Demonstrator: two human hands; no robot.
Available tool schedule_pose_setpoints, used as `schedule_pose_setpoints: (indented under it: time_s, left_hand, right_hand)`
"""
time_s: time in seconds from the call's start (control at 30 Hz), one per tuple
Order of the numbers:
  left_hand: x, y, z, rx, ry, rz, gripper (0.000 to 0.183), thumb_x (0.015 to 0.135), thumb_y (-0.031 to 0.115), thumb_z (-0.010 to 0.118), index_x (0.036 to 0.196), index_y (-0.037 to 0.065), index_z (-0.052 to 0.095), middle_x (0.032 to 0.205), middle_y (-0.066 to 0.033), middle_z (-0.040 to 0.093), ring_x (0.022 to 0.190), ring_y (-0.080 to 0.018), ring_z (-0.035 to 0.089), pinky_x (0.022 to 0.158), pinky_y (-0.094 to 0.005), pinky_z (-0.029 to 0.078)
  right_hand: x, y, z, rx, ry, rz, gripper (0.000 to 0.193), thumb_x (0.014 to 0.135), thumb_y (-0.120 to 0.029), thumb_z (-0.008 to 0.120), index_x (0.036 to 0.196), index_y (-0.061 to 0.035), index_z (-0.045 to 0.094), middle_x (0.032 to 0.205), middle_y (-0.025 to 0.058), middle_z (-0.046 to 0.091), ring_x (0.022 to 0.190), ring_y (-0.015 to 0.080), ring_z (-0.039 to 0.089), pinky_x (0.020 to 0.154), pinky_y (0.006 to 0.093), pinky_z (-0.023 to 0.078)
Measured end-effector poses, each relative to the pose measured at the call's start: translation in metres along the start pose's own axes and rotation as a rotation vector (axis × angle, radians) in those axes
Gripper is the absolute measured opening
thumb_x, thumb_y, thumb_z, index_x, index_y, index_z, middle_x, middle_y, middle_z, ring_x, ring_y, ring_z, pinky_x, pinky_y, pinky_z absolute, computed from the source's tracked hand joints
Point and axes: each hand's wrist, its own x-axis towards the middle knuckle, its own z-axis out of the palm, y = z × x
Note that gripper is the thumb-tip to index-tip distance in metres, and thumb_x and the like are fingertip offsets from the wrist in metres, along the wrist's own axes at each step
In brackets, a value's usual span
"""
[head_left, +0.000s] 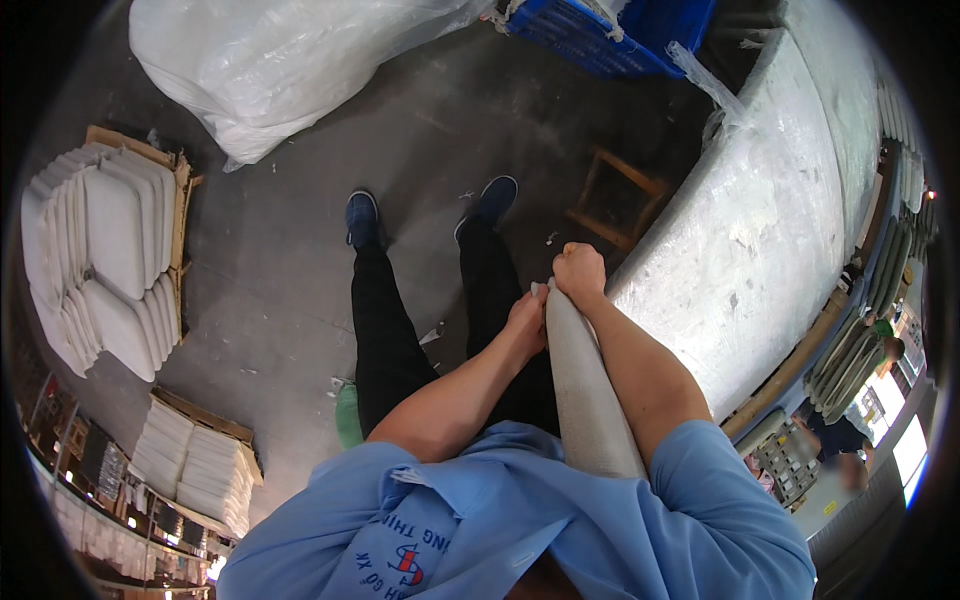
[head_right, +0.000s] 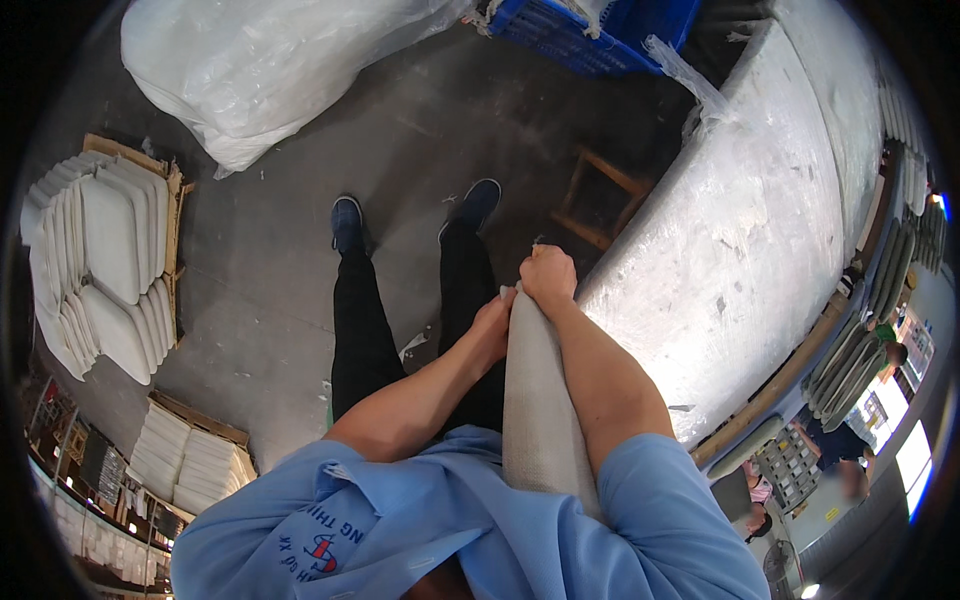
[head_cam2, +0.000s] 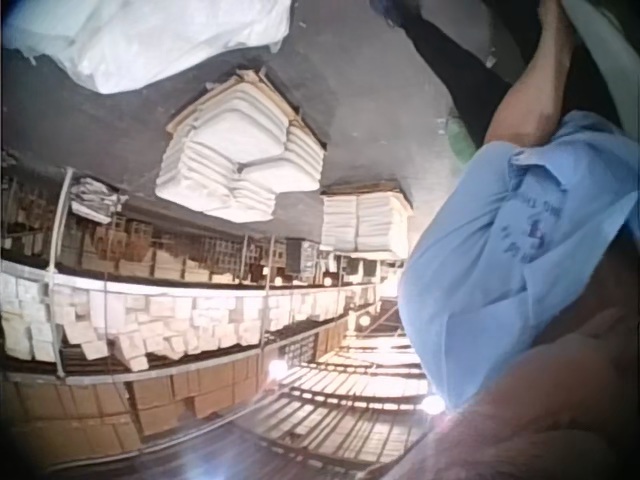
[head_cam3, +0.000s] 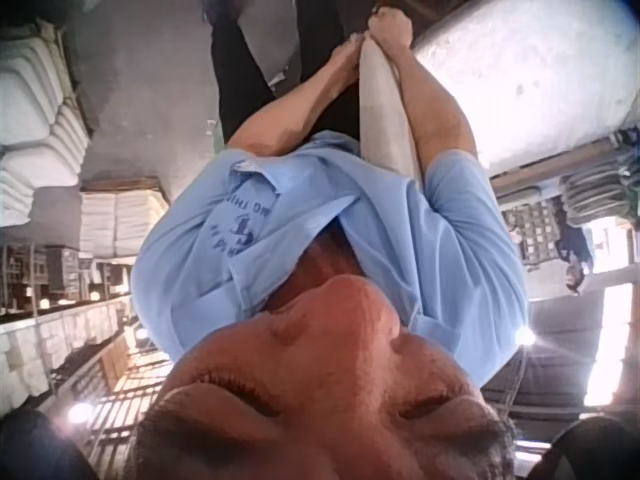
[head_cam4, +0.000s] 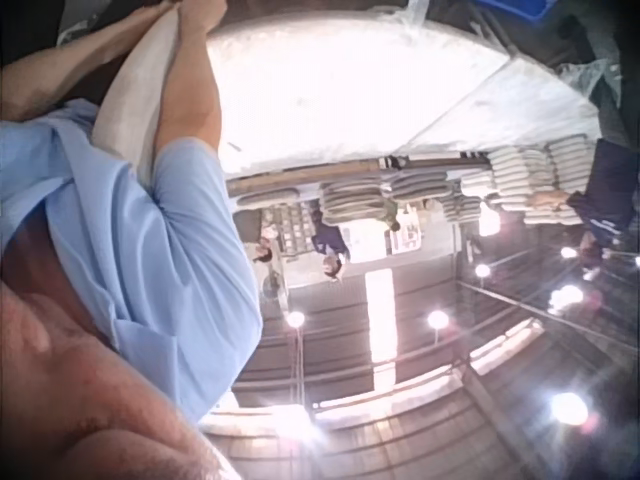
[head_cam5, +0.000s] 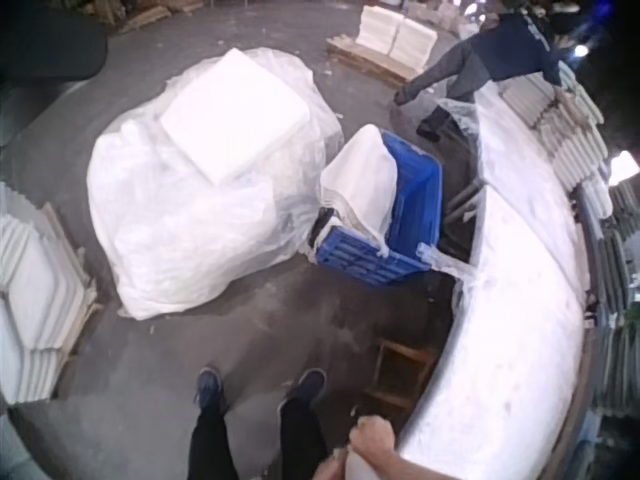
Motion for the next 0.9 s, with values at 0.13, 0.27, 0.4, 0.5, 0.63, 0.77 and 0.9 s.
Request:
schedule_pose_setpoints:
  time_s: [0.13,0.27,0.4,0.5,0.63,0.77,0.9]
  left_hand:
    - [-0.030,0.002,-0.007,-0.004,-0.208,-0.131,0.049,0.110,0.053,0.049,0.132,0.012,0.062,0.123,-0.0076,0.070,0.112,-0.0254,0.068,0.102,-0.0454,0.053]
    - [-0.029,0.002,0.000,0.084,-0.182,-0.071,0.055,0.110,0.058,0.046,0.134,0.012,0.062,0.125,-0.0079,0.070,0.113,-0.0250,0.068,0.104,-0.0449,0.053]
    - [-0.020,-0.006,0.002,0.088,-0.084,-0.005,0.053,0.110,0.056,0.046,0.133,0.010,0.062,0.122,-0.0085,0.070,0.110,-0.0237,0.068,0.099,-0.0427,0.055]
    - [-0.018,-0.010,0.003,0.072,-0.043,0.011,0.049,0.111,0.051,0.047,0.130,0.009,0.061,0.117,-0.0085,0.070,0.105,-0.0235,0.069,0.091,-0.0421,0.058]
    - [-0.001,-0.005,0.002,0.088,-0.199,0.148,0.048,0.110,0.051,0.052,0.125,0.008,0.065,0.113,-0.0084,0.071,0.102,-0.0235,0.070,0.087,-0.0413,0.059]
    - [-0.006,-0.007,-0.001,0.166,-0.093,0.140,0.042,0.109,0.044,0.055,0.121,0.006,0.068,0.110,-0.0090,0.071,0.101,-0.0245,0.070,0.085,-0.0423,0.059]
    - [0.008,-0.010,0.004,0.132,0.151,0.100,0.037,0.108,0.036,0.056,0.122,0.004,0.068,0.115,-0.0107,0.072,0.100,-0.0257,0.071,0.086,-0.0430,0.058]
  right_hand:
    - [-0.002,0.005,-0.001,0.012,0.018,-0.034,0.028,0.086,-0.020,0.062,0.104,-0.0081,0.080,0.109,0.0242,0.075,0.107,0.0438,0.071,0.097,0.0496,0.057]
    - [-0.004,-0.003,-0.010,0.006,0.024,-0.018,0.024,0.086,-0.019,0.061,0.097,-0.0086,0.080,0.107,0.0245,0.075,0.105,0.0440,0.072,0.095,0.0500,0.057]
    - [-0.005,-0.005,-0.013,-0.009,0.006,-0.018,0.021,0.087,-0.020,0.062,0.094,-0.0088,0.078,0.106,0.0234,0.075,0.103,0.0435,0.072,0.094,0.0497,0.057]
    - [-0.009,0.000,-0.006,0.073,0.076,-0.016,0.014,0.081,-0.017,0.062,0.081,-0.0076,0.073,0.093,0.0252,0.073,0.094,0.0455,0.071,0.085,0.0525,0.056]
    - [-0.001,-0.005,-0.015,-0.022,0.047,-0.130,0.023,0.086,-0.020,0.062,0.095,-0.0061,0.078,0.104,0.0239,0.075,0.105,0.0439,0.071,0.094,0.0518,0.058]
    - [0.004,-0.005,-0.018,0.109,-0.006,-0.057,0.025,0.085,-0.020,0.062,0.097,-0.0043,0.078,0.107,0.0274,0.074,0.108,0.0466,0.070,0.097,0.0528,0.056]
    - [0.001,-0.004,-0.018,0.069,-0.036,-0.028,0.025,0.084,-0.018,0.063,0.100,-0.0058,0.078,0.112,0.0252,0.075,0.111,0.0445,0.070,0.100,0.0491,0.055]
